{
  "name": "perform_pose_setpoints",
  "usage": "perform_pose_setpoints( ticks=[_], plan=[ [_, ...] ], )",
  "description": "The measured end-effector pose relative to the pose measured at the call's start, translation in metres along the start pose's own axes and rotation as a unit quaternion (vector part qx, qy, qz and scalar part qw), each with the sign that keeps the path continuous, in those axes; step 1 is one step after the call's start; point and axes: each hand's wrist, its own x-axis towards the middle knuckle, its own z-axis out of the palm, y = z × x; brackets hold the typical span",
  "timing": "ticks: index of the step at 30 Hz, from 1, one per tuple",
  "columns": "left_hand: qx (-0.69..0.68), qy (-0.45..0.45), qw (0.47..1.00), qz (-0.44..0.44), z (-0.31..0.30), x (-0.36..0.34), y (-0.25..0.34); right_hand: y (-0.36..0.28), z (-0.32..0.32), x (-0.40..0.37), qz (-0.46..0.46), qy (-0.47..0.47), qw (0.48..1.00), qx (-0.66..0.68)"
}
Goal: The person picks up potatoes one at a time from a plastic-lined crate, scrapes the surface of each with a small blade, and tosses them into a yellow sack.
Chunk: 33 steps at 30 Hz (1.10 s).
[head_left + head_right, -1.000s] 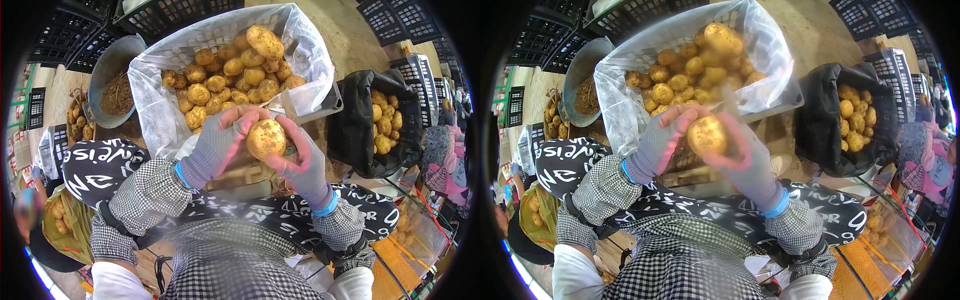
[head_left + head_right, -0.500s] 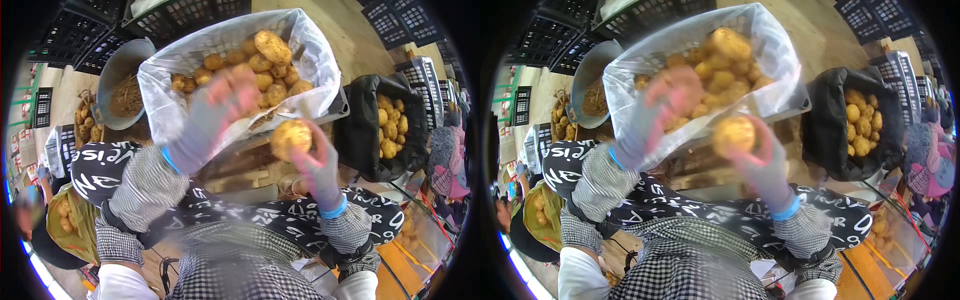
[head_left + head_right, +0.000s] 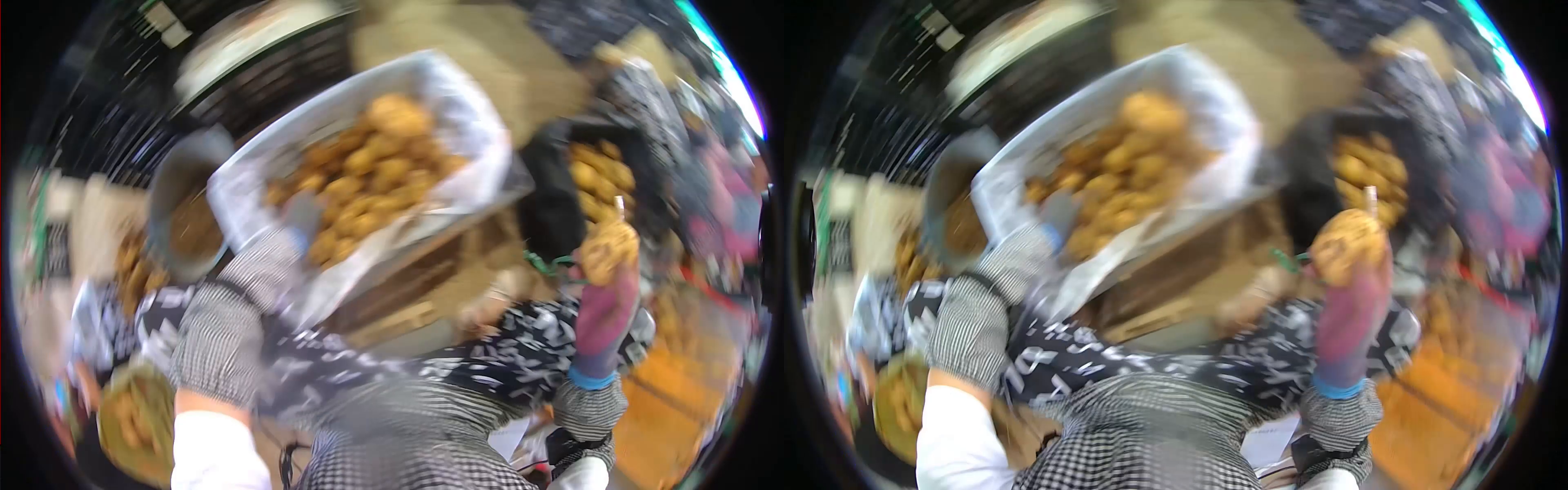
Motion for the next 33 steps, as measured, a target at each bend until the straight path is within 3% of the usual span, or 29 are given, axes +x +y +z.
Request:
perform_pose_setpoints(
  ticks=[2, 4, 5, 6, 7, 8, 10, 11, 12, 13, 14, 15, 18, 19, 20, 21, 22, 23, 24, 25, 26, 28, 29, 30, 32, 33],
  plan=[
    [0.033, -0.118, 0.992, 0.032, 0.025, 0.007, -0.009, -0.029, -0.029, -0.046, -0.128, 0.126, 0.974, -0.137],
    [0.186, -0.213, 0.955, 0.087, 0.067, 0.028, -0.021, -0.082, -0.044, -0.093, -0.196, 0.2, 0.919, -0.277],
    [0.286, -0.242, 0.919, 0.125, 0.102, 0.04, -0.032, -0.096, -0.065, -0.124, -0.268, 0.198, 0.914, -0.232],
    [0.244, -0.096, 0.961, 0.085, 0.168, 0.048, -0.056, -0.12, -0.08, -0.154, -0.301, 0.284, 0.853, -0.317],
    [0.182, -0.163, 0.968, 0.048, 0.142, 0.051, -0.042, -0.143, -0.093, -0.181, -0.32, 0.357, 0.786, -0.391],
    [0.124, -0.137, 0.982, 0.037, 0.1, 0.041, -0.023, -0.165, -0.111, -0.205, -0.363, 0.399, 0.733, -0.414],
    [0.139, -0.141, 0.977, 0.083, 0.083, 0.045, -0.006, -0.209, -0.144, -0.256, -0.428, 0.493, 0.607, -0.453],
    [0.127, -0.068, 0.985, 0.094, 0.1, 0.045, -0.012, -0.235, -0.155, -0.274, -0.434, 0.543, 0.567, -0.441],
    [0.141, -0.096, 0.982, 0.08, 0.09, 0.054, -0.001, -0.257, -0.181, -0.299, -0.432, 0.611, 0.53, -0.399],
    [0.155, -0.127, 0.978, 0.062, 0.084, 0.056, 0.006, -0.284, -0.218, -0.332, -0.408, 0.625, 0.47, -0.472],
    [0.167, -0.159, 0.972, 0.039, 0.077, 0.054, 0.012, -0.309, -0.264, -0.367, -0.415, 0.599, 0.51, -0.457],
    [0.178, -0.192, 0.965, 0.012, 0.065, 0.056, 0.016, -0.328, -0.302, -0.387, -0.364, 0.66, 0.424, -0.503],
    [0.245, -0.13, 0.958, 0.076, 0.054, 0.057, 0.003, -0.352, -0.36, -0.416, -0.188, 0.705, 0.293, -0.618],
    [0.122, -0.059, 0.989, 0.061, 0.055, 0.055, 0.002, -0.354, -0.359, -0.413, -0.186, 0.665, 0.269, -0.672],
    [-0.001, -0.059, 0.996, 0.068, -0.028, 0.021, 0.039, -0.347, -0.342, -0.401, -0.226, 0.604, 0.284, -0.709],
    [-0.033, -0.06, 0.997, 0.04, -0.023, 0.034, 0.027, -0.335, -0.323, -0.372, -0.28, 0.55, 0.357, -0.7],
    [-0.082, -0.064, 0.995, 0.006, -0.034, 0.039, 0.023, -0.305, -0.269, -0.322, -0.348, 0.515, 0.569, -0.539],
    [-0.142, -0.065, 0.987, -0.018, -0.042, 0.038, 0.018, -0.285, -0.213, -0.277, -0.364, 0.471, 0.711, -0.374],
    [-0.213, -0.056, 0.975, -0.042, -0.061, 0.036, 0.015, -0.277, -0.256, -0.295, -0.293, 0.289, 0.781, -0.469],
    [-0.324, -0.145, 0.934, -0.029, -0.139, 0.026, 0.032, -0.242, -0.222, -0.253, -0.36, 0.198, 0.704, -0.579],
    [-0.409, -0.067, 0.909, 0.038, -0.104, 0.049, 0.014, -0.216, -0.166, -0.215, -0.364, 0.151, 0.743, -0.542],
    [-0.622, -0.034, 0.776, 0.1, -0.166, 0.036, 0.036, -0.177, -0.051, -0.145, -0.278, 0.053, 0.884, -0.371],
    [-0.658, -0.04, 0.747, 0.092, -0.196, 0.022, 0.042, -0.16, -0.01, -0.118, -0.223, -0.012, 0.924, -0.312],
    [-0.692, -0.047, 0.715, 0.089, -0.218, 0.01, 0.046, -0.14, 0.005, -0.092, -0.171, -0.123, 0.934, -0.288],
    [-0.754, -0.045, 0.649, 0.092, -0.268, -0.035, 0.066, -0.094, 0.024, -0.049, -0.085, -0.205, 0.926, -0.306],
    [-0.782, -0.042, 0.614, 0.097, -0.282, -0.054, 0.072, -0.047, 0.03, -0.022, -0.264, -0.243, 0.866, -0.347]
  ],
)
